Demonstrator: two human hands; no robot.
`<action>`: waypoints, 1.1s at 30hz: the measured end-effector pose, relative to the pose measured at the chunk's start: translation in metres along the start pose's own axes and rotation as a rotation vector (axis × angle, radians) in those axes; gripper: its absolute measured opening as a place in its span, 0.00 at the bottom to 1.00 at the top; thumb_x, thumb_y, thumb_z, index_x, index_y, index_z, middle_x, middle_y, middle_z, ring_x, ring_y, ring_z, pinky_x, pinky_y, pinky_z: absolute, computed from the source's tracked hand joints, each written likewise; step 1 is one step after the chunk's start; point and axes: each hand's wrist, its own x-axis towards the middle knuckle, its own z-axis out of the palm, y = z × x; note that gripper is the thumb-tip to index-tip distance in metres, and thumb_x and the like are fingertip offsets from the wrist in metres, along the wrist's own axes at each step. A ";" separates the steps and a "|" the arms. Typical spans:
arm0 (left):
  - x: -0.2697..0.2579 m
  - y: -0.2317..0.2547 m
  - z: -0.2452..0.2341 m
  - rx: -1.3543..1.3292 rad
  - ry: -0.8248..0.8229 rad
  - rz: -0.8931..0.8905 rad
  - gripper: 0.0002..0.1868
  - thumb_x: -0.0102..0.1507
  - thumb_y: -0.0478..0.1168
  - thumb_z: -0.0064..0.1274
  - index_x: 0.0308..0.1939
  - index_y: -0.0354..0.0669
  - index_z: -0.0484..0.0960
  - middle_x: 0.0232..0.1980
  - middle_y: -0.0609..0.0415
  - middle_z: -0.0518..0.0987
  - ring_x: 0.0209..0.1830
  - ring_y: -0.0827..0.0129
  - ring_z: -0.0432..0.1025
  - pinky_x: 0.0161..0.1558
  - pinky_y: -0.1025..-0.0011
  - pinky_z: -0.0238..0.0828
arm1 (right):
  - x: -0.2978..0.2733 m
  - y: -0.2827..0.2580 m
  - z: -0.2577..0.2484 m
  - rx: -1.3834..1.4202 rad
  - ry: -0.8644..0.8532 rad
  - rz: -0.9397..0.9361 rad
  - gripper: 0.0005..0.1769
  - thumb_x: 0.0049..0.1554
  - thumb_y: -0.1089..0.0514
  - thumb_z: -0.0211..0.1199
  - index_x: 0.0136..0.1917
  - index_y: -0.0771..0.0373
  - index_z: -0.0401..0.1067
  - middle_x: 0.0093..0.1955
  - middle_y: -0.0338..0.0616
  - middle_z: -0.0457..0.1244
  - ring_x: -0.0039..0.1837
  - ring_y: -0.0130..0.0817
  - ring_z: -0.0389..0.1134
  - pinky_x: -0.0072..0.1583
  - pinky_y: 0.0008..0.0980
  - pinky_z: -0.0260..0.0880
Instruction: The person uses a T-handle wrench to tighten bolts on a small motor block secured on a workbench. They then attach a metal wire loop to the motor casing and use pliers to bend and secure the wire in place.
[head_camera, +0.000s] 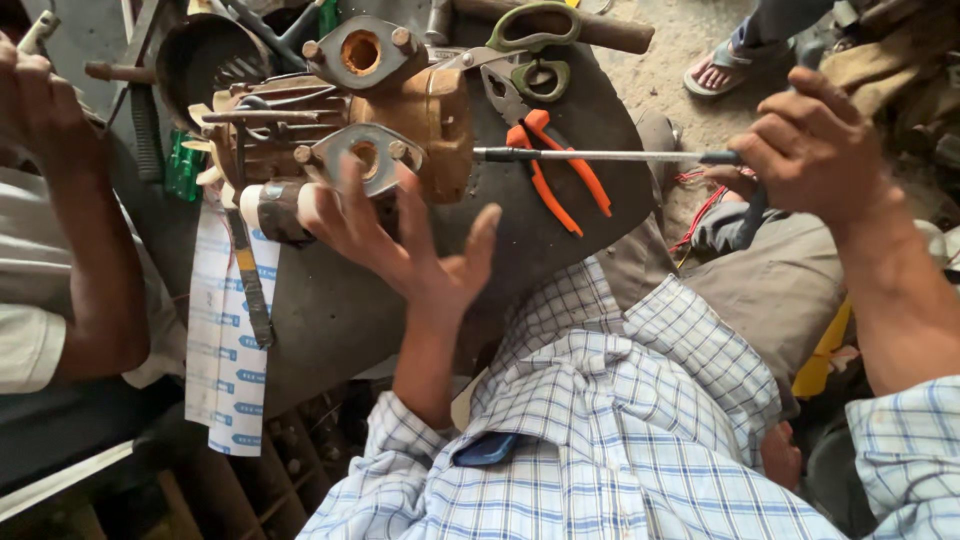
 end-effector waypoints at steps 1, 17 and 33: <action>0.006 -0.005 0.005 0.009 -0.026 -0.027 0.39 0.70 0.65 0.54 0.77 0.52 0.62 0.78 0.46 0.57 0.80 0.43 0.48 0.80 0.39 0.34 | -0.004 -0.001 0.002 -0.006 0.002 -0.001 0.07 0.58 0.52 0.66 0.38 0.49 0.79 0.39 0.28 0.68 0.56 0.25 0.69 0.76 0.33 0.63; 0.039 -0.019 -0.002 -0.081 -0.016 -0.042 0.35 0.66 0.38 0.66 0.73 0.36 0.65 0.56 0.55 0.86 0.64 0.59 0.76 0.77 0.54 0.57 | -0.051 -0.025 0.008 0.242 0.027 0.044 0.11 0.57 0.47 0.66 0.44 0.54 0.82 0.36 0.34 0.64 0.51 0.33 0.66 0.70 0.39 0.66; 0.037 -0.021 0.000 -0.080 -0.003 -0.066 0.38 0.65 0.40 0.64 0.74 0.37 0.61 0.54 0.53 0.86 0.64 0.59 0.76 0.67 0.64 0.69 | -0.042 -0.037 0.019 0.723 0.096 0.376 0.14 0.44 0.53 0.62 0.38 0.66 0.78 0.35 0.45 0.62 0.44 0.43 0.63 0.61 0.42 0.69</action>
